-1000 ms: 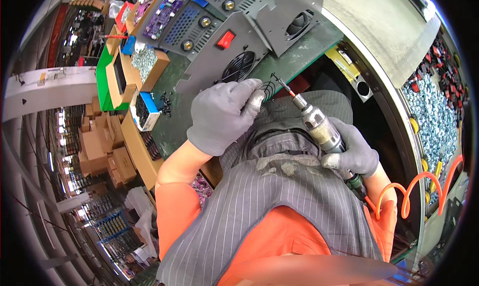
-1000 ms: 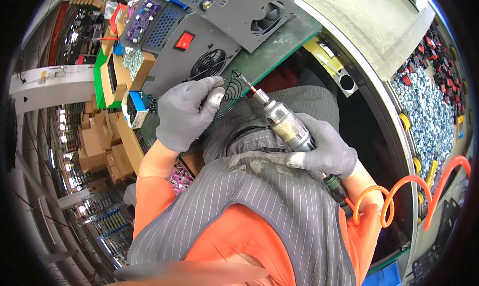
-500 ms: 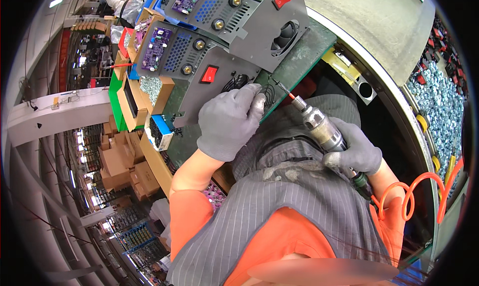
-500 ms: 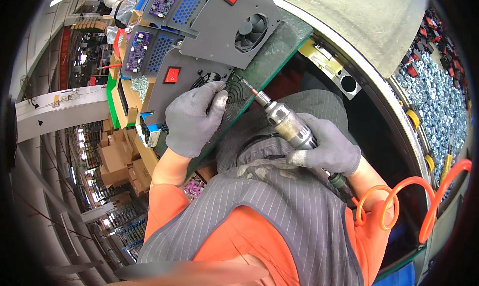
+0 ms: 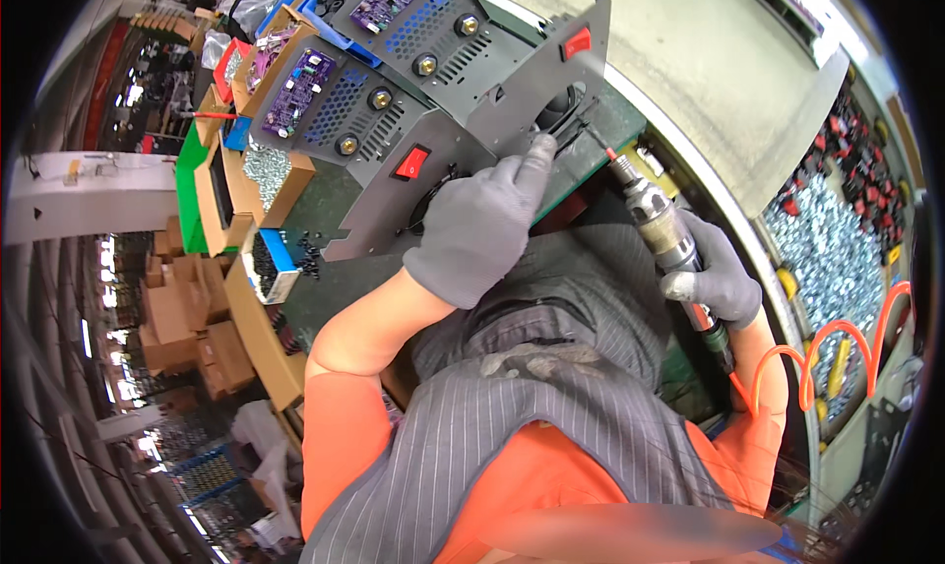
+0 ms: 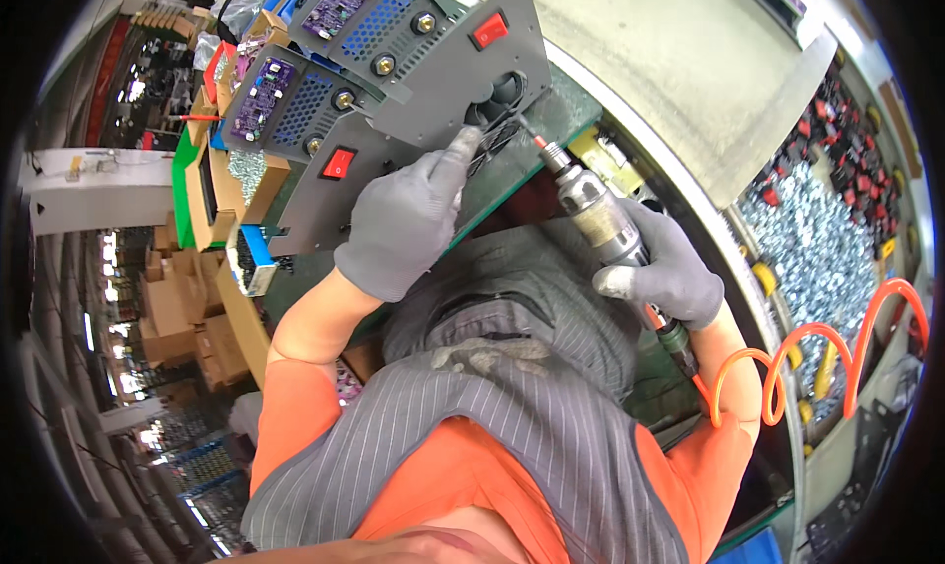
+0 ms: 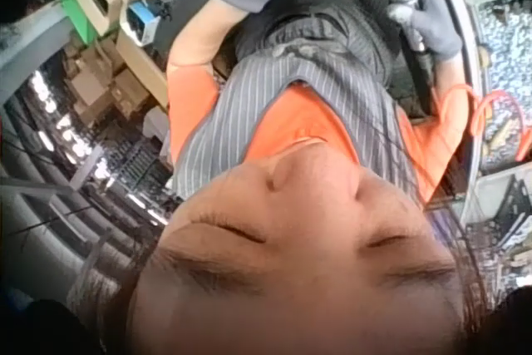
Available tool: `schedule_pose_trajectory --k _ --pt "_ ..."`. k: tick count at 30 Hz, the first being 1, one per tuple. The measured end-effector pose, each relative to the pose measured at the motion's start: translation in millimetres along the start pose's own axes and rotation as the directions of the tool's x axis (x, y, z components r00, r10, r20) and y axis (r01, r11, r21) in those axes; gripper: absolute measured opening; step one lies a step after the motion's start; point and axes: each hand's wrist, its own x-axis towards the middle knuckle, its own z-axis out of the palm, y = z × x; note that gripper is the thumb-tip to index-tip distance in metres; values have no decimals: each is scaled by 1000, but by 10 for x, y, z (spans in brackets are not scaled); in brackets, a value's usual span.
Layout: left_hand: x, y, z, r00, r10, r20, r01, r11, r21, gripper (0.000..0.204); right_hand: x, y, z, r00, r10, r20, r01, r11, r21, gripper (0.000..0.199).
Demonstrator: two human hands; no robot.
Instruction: Assemble an industrial electronics chassis by installing fans and components using a pneumatic screwdriver.
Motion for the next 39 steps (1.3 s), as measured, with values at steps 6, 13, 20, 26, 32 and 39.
schedule_pose_trajectory --k 6,13,20,26,32,39 --pt "241 148 77 994 -87 -72 95 989 117 49 132 -246 -230 999 8 -45 -15 989 -145 75" --pt "362 198 80 993 -122 7 119 982 146 51 230 -357 -218 997 -1 -79 -7 995 -97 62" --pt "329 114 49 996 -85 -15 86 992 87 50 234 -328 -260 995 7 -95 -22 987 -156 64" --pt "295 132 -121 995 -68 -67 68 998 -3 42 336 -410 -247 995 11 -101 -23 993 -119 73" --pt "164 -526 -1086 977 151 -153 -207 851 -482 23 334 -363 -304 993 80 -92 -89 991 -101 71" --pt "633 -1396 224 952 -179 248 275 856 -437 29 370 -478 -185 991 105 -79 -111 991 -73 83"
